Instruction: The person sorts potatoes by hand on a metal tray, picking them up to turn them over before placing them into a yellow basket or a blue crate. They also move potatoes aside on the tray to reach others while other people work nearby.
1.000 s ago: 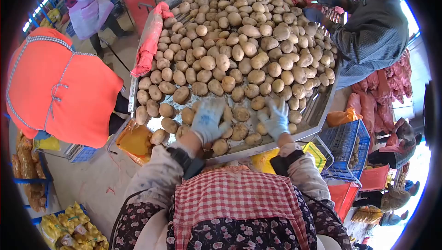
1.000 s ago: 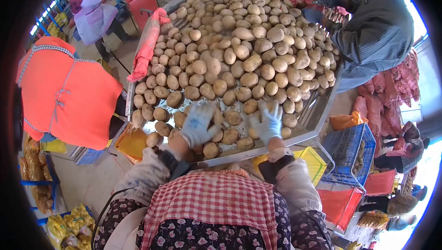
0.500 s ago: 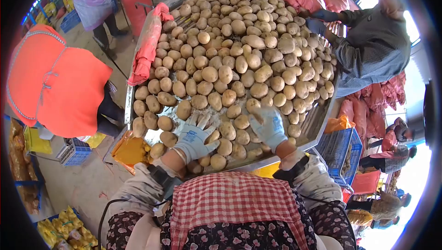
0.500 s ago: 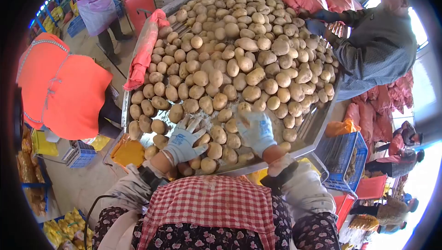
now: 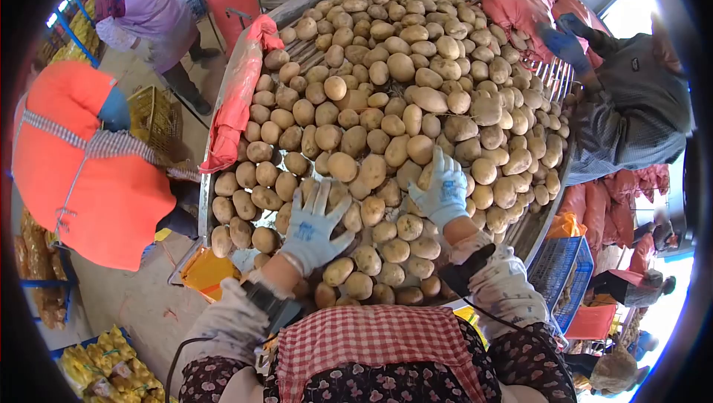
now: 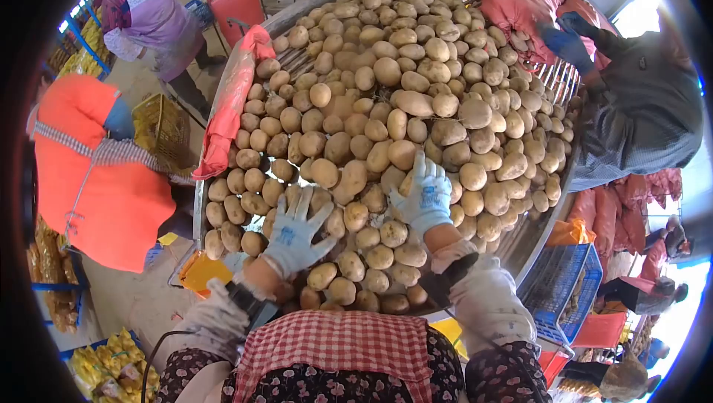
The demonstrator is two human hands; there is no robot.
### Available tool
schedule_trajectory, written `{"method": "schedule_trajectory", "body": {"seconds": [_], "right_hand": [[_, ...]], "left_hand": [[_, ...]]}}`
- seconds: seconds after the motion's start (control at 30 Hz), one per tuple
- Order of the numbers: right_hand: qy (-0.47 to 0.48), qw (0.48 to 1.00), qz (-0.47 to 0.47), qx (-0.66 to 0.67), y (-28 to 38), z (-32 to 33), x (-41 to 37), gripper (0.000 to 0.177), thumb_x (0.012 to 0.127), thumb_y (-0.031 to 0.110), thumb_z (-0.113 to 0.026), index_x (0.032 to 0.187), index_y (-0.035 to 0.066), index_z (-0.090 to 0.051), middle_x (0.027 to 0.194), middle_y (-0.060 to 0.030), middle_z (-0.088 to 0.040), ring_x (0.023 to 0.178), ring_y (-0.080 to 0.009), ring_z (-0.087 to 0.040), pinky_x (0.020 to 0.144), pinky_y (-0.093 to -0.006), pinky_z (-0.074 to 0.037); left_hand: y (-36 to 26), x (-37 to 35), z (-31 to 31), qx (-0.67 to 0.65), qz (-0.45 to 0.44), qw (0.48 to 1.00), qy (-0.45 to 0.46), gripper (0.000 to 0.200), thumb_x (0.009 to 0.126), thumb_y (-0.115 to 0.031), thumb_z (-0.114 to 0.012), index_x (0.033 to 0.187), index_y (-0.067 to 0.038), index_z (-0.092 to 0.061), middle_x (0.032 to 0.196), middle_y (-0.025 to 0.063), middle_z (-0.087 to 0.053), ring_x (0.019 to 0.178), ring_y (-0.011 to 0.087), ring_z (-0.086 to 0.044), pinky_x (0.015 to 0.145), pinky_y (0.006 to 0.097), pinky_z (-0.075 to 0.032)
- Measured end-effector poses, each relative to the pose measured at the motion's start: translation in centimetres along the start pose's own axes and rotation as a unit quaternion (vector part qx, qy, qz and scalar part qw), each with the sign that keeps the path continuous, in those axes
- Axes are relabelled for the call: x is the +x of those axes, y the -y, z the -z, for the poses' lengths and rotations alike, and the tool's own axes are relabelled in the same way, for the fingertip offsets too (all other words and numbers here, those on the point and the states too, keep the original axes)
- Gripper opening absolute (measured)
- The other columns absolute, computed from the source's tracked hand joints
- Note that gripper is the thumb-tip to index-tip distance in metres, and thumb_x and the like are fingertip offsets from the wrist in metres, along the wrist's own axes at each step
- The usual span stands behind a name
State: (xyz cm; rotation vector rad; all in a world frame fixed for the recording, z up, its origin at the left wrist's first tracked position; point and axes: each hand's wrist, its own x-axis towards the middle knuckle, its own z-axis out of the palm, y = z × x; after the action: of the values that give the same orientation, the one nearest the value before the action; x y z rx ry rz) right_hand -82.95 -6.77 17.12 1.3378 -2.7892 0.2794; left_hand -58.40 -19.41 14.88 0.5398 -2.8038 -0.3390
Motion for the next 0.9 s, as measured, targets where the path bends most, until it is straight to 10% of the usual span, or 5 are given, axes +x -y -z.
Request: {"method": "schedule_trajectory", "body": {"seconds": [0.17, 0.23, 0.37, 0.63, 0.9], "right_hand": [[-0.049, 0.998, 0.037, 0.026, 1.2, -0.4, -0.5, 0.087, 0.071, 0.026, -0.069, 0.143, -0.001, -0.027, 0.128, -0.0197, -0.048, 0.115, -0.0357, -0.048, 0.097, -0.0470, -0.040], [0.000, 0.971, -0.013, 0.240, 1.4, 0.3, -0.4, 0.086, 0.071, 0.020, -0.069, 0.143, -0.002, -0.026, 0.129, -0.0215, -0.047, 0.115, -0.0372, -0.049, 0.098, -0.0469, -0.040], [-0.026, 0.795, 0.098, 0.598, 5.4, 3.5, -2.0, 0.079, 0.081, 0.022, -0.067, 0.145, -0.003, -0.026, 0.142, -0.0214, -0.039, 0.131, -0.0308, -0.041, 0.109, -0.0405, -0.032], [0.148, 0.988, 0.031, -0.040, 3.5, 2.1, -0.6, 0.064, 0.081, 0.035, -0.065, 0.132, 0.000, -0.046, 0.126, -0.0226, -0.054, 0.113, -0.0382, -0.055, 0.097, -0.0453, -0.043], [0.151, 0.978, -0.047, 0.137, 1.8, -1.7, 0.7, 0.072, 0.078, 0.030, -0.069, 0.140, 0.009, -0.039, 0.127, -0.0223, -0.053, 0.110, -0.0381, -0.057, 0.093, -0.0451, -0.047]], "left_hand": [[0.9, 0.7, 2.0, -0.217, 0.079, 0.972, 0.035, 0.042, 0.088, -0.043, -0.057, 0.110, -0.009, -0.065, 0.119, 0.0218, -0.059, 0.102, 0.0291, -0.063, 0.086, 0.0398, -0.050], [0.5, 1.8, 2.4, -0.564, 0.346, 0.749, 0.043, 0.031, 0.094, -0.032, -0.052, 0.108, -0.008, -0.065, 0.111, 0.0123, -0.065, 0.095, 0.0235, -0.065, 0.078, 0.0342, -0.052], [-3.7, 4.5, 2.9, -0.876, 0.279, 0.394, 0.028, 0.049, 0.099, -0.044, -0.042, 0.122, -0.002, -0.053, 0.112, 0.0097, -0.063, 0.094, 0.0182, -0.063, 0.073, 0.0289, -0.053], [-1.8, 3.0, 3.4, -0.911, 0.218, 0.350, -0.010, 0.055, 0.095, -0.044, -0.050, 0.131, -0.002, -0.045, 0.119, 0.0147, -0.057, 0.101, 0.0248, -0.061, 0.084, 0.0348, -0.053], [-2.4, 1.7, 3.2, -0.831, 0.221, 0.510, -0.035, 0.048, 0.093, -0.032, -0.055, 0.132, -0.005, -0.043, 0.102, 0.0058, -0.058, 0.081, 0.0140, -0.060, 0.067, 0.0275, -0.051]]}}
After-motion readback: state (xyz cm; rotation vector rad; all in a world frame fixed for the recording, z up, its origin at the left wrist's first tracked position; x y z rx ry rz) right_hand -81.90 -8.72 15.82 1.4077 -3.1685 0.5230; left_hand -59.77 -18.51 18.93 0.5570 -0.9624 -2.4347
